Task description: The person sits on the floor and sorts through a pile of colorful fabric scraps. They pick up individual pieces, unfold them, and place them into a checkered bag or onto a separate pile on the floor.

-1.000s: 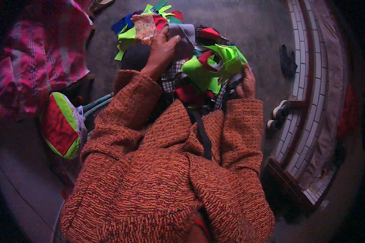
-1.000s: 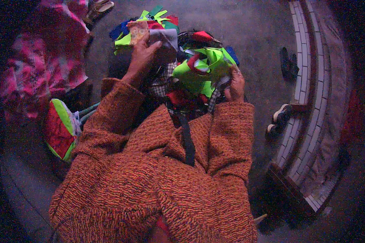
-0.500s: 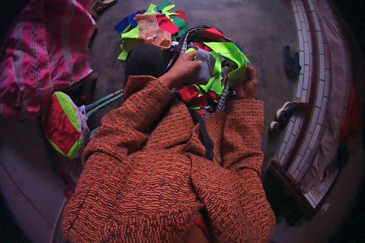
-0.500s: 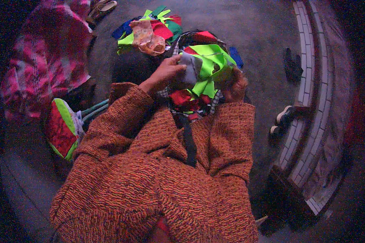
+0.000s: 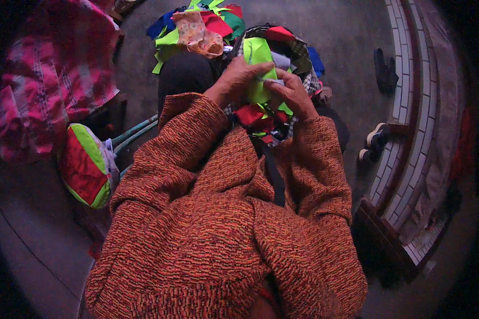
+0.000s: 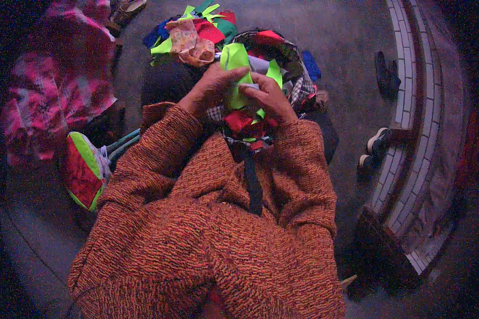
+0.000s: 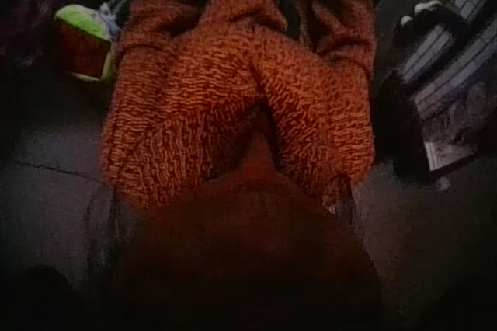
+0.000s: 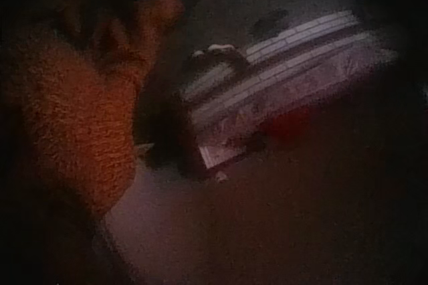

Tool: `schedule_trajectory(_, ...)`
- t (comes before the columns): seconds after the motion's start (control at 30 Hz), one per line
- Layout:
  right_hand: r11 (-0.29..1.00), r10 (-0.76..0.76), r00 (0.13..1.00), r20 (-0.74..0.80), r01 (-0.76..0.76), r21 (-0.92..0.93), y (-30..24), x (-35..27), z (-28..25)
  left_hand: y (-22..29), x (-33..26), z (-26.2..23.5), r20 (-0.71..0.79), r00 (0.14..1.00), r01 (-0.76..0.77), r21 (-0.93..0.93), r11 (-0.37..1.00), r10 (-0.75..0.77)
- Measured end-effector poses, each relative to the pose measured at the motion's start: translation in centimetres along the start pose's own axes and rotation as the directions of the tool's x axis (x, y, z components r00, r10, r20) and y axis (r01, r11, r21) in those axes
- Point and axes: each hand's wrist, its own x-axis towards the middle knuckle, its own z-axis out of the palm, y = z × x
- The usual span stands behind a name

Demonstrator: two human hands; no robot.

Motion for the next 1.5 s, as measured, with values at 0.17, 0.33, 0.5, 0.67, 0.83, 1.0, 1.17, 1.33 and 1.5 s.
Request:
schedule_trajectory(0.17,1.000,-0.028,0.999,-0.035,0.028,-0.002,-1.0,1.7,-1.2,1.2,0.1,-0.6,-0.245,0.935,-0.271,-0.025,0.962,0.257)
schedule_trajectory(0.33,0.992,-0.047,0.884,-0.466,0.096,0.082,2.2,4.0,-5.5,3.3,0.1,-1.4,-0.536,0.699,-0.530,0.055,0.846,0.473)
schedule_trajectory(0.5,0.911,0.011,0.713,-0.701,-0.296,-0.288,14.2,4.2,-10.8,3.2,1.2,-2.9,-0.595,0.631,-0.548,0.114,0.829,0.499)
schedule_trajectory(0.67,0.783,0.043,0.609,-0.792,-0.513,-0.352,18.6,4.8,-9.5,3.7,1.4,-2.1,-0.598,0.636,-0.510,0.147,0.847,0.487)
schedule_trajectory(0.83,0.841,0.140,0.547,-0.825,-0.506,-0.193,18.8,4.7,-7.2,4.1,1.2,-1.1,-0.589,0.662,-0.503,0.110,0.857,0.464)
schedule_trajectory(1.0,0.920,-0.005,0.645,-0.764,-0.296,-0.255,15.6,5.1,-6.8,3.4,1.8,-1.9,-0.579,0.638,-0.506,0.182,0.843,0.508)
schedule_trajectory(1.17,0.982,-0.076,0.679,-0.731,-0.075,-0.171,11.7,3.1,-6.1,2.8,2.0,-1.9,-0.562,0.659,-0.520,0.139,0.843,0.500)
schedule_trajectory(1.33,0.965,-0.260,0.625,-0.736,0.150,-0.213,7.4,0.6,-5.6,2.5,1.7,-1.6,-0.499,0.711,-0.432,0.245,0.868,0.495)
schedule_trajectory(1.5,0.950,-0.261,0.618,-0.742,0.302,-0.082,4.5,-0.6,-5.1,1.0,2.4,-2.1,-0.414,0.733,-0.370,0.424,0.827,0.540)
